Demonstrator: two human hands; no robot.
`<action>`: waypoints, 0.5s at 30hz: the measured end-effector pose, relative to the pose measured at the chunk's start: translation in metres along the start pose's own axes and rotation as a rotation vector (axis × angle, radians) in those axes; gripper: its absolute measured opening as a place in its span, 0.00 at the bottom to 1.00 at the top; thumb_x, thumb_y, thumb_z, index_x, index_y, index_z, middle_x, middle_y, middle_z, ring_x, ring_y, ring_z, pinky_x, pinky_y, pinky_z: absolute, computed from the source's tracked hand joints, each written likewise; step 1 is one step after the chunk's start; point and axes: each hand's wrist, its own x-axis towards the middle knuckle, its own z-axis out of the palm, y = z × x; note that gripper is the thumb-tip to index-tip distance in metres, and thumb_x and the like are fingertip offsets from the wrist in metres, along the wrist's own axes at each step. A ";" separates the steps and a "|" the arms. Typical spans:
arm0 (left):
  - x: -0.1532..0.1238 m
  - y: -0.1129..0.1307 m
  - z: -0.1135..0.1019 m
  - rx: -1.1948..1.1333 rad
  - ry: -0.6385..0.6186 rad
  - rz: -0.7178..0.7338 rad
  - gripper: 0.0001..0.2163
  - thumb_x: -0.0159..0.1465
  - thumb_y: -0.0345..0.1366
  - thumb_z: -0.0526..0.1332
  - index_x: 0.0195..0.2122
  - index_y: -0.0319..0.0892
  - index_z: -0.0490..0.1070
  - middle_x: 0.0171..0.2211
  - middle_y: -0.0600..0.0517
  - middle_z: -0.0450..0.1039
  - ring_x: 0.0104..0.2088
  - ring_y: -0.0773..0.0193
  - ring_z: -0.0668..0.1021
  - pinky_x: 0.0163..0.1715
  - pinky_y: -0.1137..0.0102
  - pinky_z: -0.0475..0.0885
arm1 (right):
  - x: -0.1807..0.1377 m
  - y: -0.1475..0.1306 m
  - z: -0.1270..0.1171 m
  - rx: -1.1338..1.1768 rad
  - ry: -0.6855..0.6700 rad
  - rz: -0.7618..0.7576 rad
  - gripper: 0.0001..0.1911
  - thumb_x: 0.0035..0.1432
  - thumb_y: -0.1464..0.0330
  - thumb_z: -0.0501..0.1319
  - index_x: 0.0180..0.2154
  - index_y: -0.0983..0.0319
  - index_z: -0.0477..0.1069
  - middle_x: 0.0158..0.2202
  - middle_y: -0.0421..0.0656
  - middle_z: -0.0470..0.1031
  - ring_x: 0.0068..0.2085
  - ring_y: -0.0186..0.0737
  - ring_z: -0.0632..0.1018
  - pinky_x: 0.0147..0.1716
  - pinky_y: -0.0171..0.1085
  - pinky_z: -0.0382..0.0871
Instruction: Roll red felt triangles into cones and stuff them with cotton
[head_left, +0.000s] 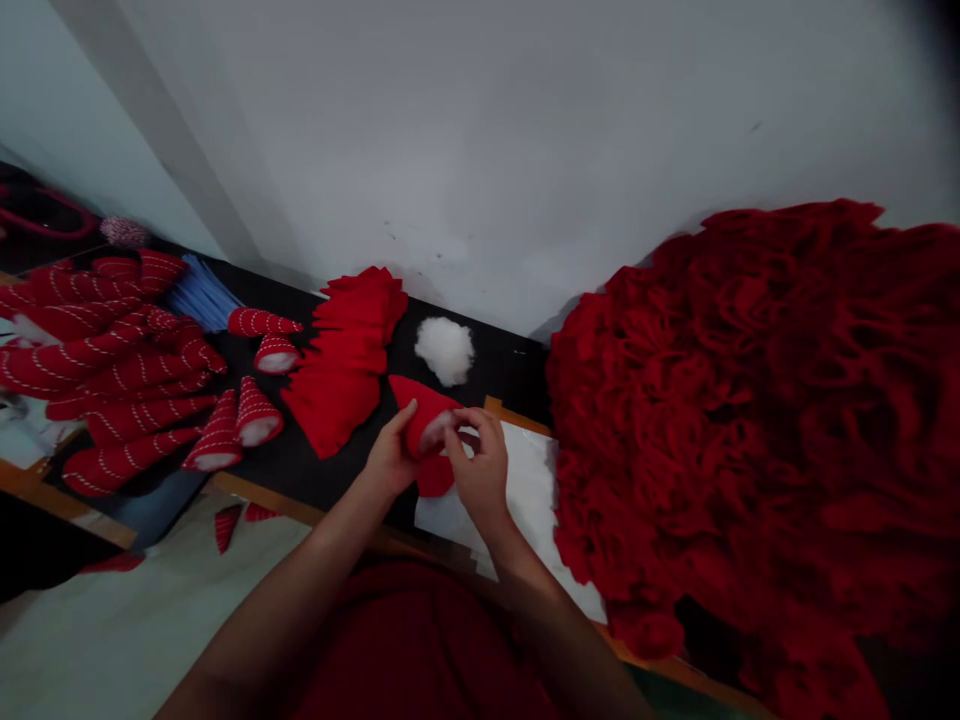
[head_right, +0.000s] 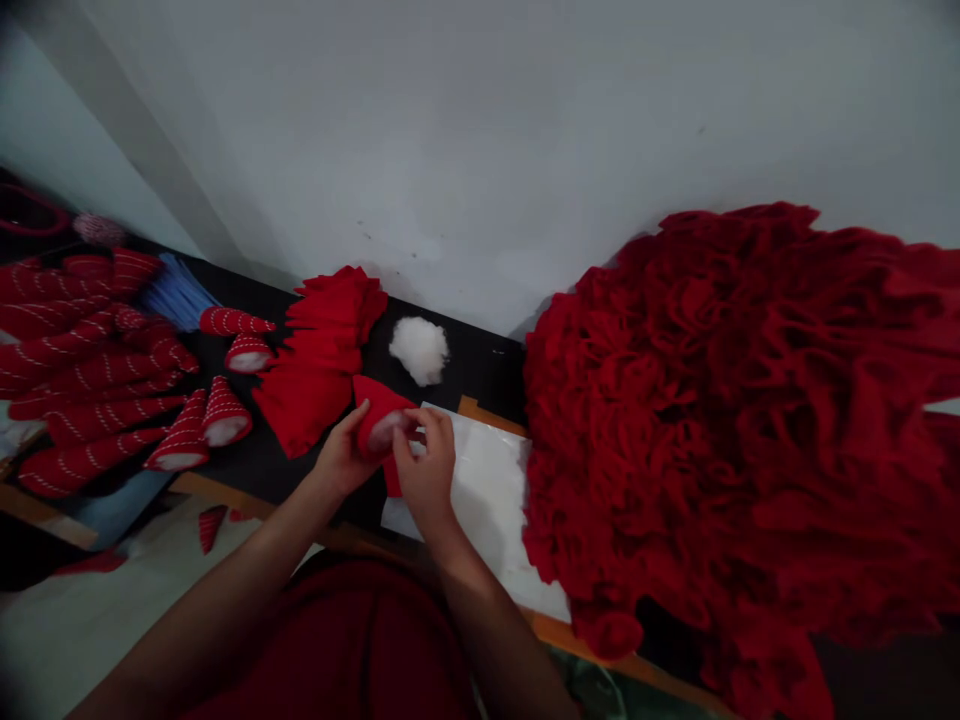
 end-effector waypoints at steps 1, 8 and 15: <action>0.000 0.001 0.000 -0.001 0.010 -0.014 0.08 0.56 0.35 0.58 0.29 0.34 0.70 0.24 0.49 0.74 0.24 0.67 0.75 0.26 0.74 0.71 | -0.002 0.000 0.000 -0.054 0.005 -0.083 0.10 0.51 0.72 0.56 0.38 0.59 0.67 0.38 0.44 0.65 0.40 0.37 0.70 0.38 0.39 0.70; 0.004 -0.006 0.004 -0.082 0.065 0.020 0.08 0.57 0.35 0.58 0.29 0.35 0.71 0.25 0.50 0.75 0.24 0.68 0.76 0.29 0.75 0.72 | -0.006 0.004 0.010 -0.328 -0.060 -0.338 0.18 0.51 0.76 0.53 0.45 0.61 0.65 0.45 0.50 0.63 0.47 0.43 0.67 0.46 0.45 0.67; 0.007 -0.004 -0.002 -0.085 0.012 -0.062 0.11 0.59 0.38 0.55 0.30 0.34 0.71 0.27 0.48 0.75 0.27 0.68 0.76 0.33 0.74 0.72 | -0.006 0.005 0.013 -0.362 -0.077 -0.437 0.17 0.50 0.77 0.53 0.43 0.62 0.68 0.45 0.49 0.66 0.48 0.44 0.66 0.49 0.47 0.63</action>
